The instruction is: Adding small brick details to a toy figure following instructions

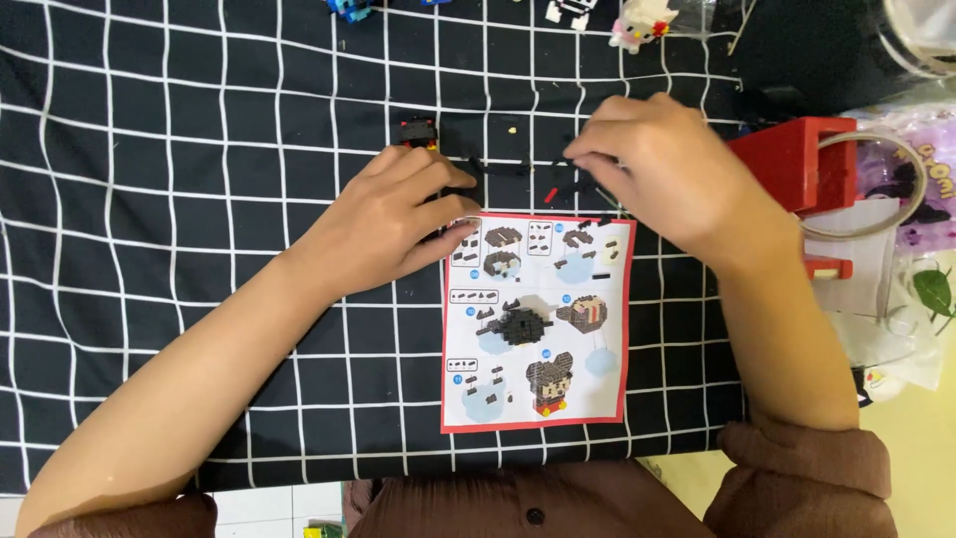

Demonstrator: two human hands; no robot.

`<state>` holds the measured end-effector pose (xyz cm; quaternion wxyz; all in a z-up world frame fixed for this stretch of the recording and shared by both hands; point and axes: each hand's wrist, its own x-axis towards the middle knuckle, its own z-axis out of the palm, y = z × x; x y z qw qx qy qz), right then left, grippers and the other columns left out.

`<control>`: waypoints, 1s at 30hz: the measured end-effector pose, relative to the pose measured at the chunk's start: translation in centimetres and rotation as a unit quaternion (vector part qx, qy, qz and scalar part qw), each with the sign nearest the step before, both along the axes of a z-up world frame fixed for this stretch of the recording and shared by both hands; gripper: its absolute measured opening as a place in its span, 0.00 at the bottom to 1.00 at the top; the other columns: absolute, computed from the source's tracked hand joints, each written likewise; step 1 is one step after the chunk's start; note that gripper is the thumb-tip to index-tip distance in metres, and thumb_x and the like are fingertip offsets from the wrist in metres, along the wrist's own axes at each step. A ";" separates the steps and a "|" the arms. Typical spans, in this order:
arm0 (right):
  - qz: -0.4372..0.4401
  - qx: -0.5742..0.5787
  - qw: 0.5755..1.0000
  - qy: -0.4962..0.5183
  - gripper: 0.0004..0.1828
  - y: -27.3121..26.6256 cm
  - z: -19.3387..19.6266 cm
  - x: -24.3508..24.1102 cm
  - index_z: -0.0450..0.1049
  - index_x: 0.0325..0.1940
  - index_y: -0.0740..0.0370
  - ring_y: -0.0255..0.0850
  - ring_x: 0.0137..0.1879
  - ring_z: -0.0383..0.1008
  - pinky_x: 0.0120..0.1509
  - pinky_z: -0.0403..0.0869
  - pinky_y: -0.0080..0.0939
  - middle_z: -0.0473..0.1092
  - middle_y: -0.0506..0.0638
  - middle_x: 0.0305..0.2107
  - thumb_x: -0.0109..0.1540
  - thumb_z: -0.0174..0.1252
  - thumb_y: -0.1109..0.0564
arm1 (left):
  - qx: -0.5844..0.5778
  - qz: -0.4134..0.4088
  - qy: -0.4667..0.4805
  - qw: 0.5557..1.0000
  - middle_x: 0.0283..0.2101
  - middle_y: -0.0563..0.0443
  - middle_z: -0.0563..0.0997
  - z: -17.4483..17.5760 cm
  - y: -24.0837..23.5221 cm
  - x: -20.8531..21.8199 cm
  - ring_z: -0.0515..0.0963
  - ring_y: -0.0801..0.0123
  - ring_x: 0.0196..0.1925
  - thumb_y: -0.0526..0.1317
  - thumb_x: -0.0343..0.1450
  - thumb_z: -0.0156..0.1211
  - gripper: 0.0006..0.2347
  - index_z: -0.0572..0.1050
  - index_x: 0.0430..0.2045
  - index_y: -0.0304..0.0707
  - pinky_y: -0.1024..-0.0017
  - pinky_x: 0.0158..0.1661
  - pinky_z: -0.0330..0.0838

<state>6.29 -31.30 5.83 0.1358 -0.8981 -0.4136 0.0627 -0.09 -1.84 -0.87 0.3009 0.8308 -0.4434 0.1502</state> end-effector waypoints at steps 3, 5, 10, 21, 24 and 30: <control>0.024 -0.009 1.000 -0.014 0.08 0.4 -2.1 0.7 0.82 0.47 0.63 0.50 0.42 0.75 0.50 0.68 0.52 0.76 0.51 0.39 0.67 0.58 0.65 | 0.000 0.014 -0.002 1.000 0.47 0.46 0.78 0.3 0.0 0.0 0.75 0.55 0.47 0.38 0.77 0.63 0.07 0.76 0.43 0.34 0.62 0.46 0.66; 0.030 -0.010 0.999 -0.027 0.08 0.5 -2.8 0.9 0.82 0.47 0.63 0.49 0.42 0.76 0.50 0.68 0.51 0.77 0.51 0.41 0.67 0.59 0.65 | -0.002 0.022 -0.003 1.000 0.46 0.47 0.78 0.5 0.0 -0.1 0.74 0.55 0.46 0.38 0.77 0.62 0.07 0.75 0.45 0.34 0.63 0.45 0.64; 0.051 -0.023 0.998 -0.029 0.07 0.6 -3.2 1.0 0.82 0.45 0.60 0.45 0.46 0.74 0.49 0.64 0.47 0.75 0.48 0.40 0.67 0.59 0.63 | -0.010 0.034 0.016 0.999 0.43 0.48 0.77 0.7 0.0 -0.2 0.73 0.56 0.44 0.36 0.77 0.61 0.09 0.74 0.49 0.30 0.64 0.45 0.64; 0.012 -0.012 1.000 0.001 0.03 -0.1 -1.2 1.0 0.75 0.44 0.64 0.49 0.43 0.72 0.52 0.67 0.52 0.71 0.53 0.39 0.69 0.55 0.65 | -0.001 0.032 0.020 0.999 0.43 0.48 0.78 0.2 0.1 -0.1 0.72 0.56 0.44 0.34 0.77 0.60 0.09 0.73 0.49 0.32 0.63 0.46 0.64; -0.015 -0.020 0.999 0.025 0.03 -0.4 0.0 0.5 0.72 0.43 0.62 0.50 0.44 0.71 0.52 0.67 0.50 0.70 0.53 0.40 0.70 0.53 0.64 | -0.001 0.027 0.028 0.999 0.43 0.49 0.77 0.1 0.2 -0.1 0.72 0.56 0.44 0.32 0.77 0.58 0.08 0.73 0.49 0.33 0.62 0.47 0.64; -0.039 -0.069 0.994 0.075 0.06 0.1 0.3 -0.2 0.73 0.40 0.60 0.49 0.40 0.72 0.50 0.67 0.50 0.70 0.51 0.37 0.71 0.53 0.60 | -0.002 0.023 0.026 0.999 0.42 0.48 0.77 0.1 0.2 -0.1 0.71 0.56 0.43 0.31 0.78 0.56 0.07 0.74 0.49 0.33 0.63 0.47 0.64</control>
